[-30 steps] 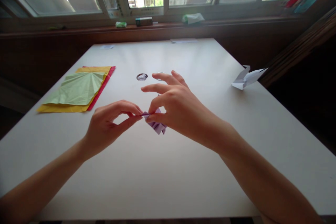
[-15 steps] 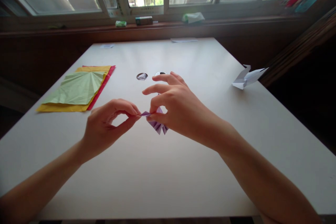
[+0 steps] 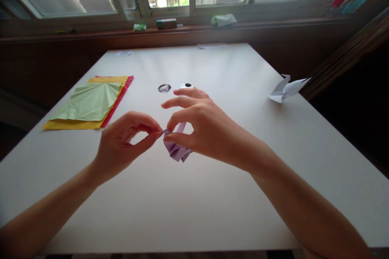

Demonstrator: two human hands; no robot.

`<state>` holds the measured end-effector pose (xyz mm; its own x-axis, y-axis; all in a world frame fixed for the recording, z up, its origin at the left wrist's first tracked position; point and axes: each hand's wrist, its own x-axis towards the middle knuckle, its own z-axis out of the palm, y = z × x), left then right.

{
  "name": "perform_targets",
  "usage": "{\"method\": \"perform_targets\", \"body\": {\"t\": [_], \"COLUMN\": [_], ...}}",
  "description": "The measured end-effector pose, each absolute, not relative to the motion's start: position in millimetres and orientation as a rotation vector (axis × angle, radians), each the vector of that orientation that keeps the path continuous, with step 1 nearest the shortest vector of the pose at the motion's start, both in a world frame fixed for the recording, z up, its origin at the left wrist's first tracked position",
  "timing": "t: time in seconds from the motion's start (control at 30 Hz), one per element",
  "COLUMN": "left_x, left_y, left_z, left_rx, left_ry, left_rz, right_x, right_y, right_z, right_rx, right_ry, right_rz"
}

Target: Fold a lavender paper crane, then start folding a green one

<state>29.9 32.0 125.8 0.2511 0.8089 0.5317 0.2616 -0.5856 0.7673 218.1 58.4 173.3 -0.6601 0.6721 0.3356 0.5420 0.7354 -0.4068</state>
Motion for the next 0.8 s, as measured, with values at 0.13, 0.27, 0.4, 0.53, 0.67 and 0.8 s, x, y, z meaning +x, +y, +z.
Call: {"method": "perform_targets", "body": {"t": [0.13, 0.27, 0.4, 0.53, 0.67, 0.8], "left_x": [30.2, 30.5, 30.6, 30.4, 29.8, 29.5], "left_y": [32.1, 31.8, 30.6, 30.7, 33.9, 36.6], "left_z": [126.2, 126.2, 126.0, 125.8, 125.1, 123.7], "left_rx": [1.975, 1.939, 1.923, 1.923, 2.029, 2.127], "left_ry": [0.975, 0.952, 0.945, 0.961, 1.008, 1.040], "left_rz": [1.296, 1.301, 1.305, 1.295, 1.181, 1.067], "right_x": [218.8, 218.7, 218.2, 218.0, 218.4, 218.5], "right_y": [59.4, 60.9, 61.9, 62.3, 62.6, 63.0], "right_z": [173.8, 173.7, 172.8, 171.2, 169.8, 168.3], "right_rx": [-0.920, -0.923, -0.909, -0.877, -0.833, -0.810], "right_ry": [-2.485, -2.506, -2.500, -2.489, -2.470, -2.455], "right_rz": [0.358, 0.322, 0.306, 0.286, 0.261, 0.256]}}
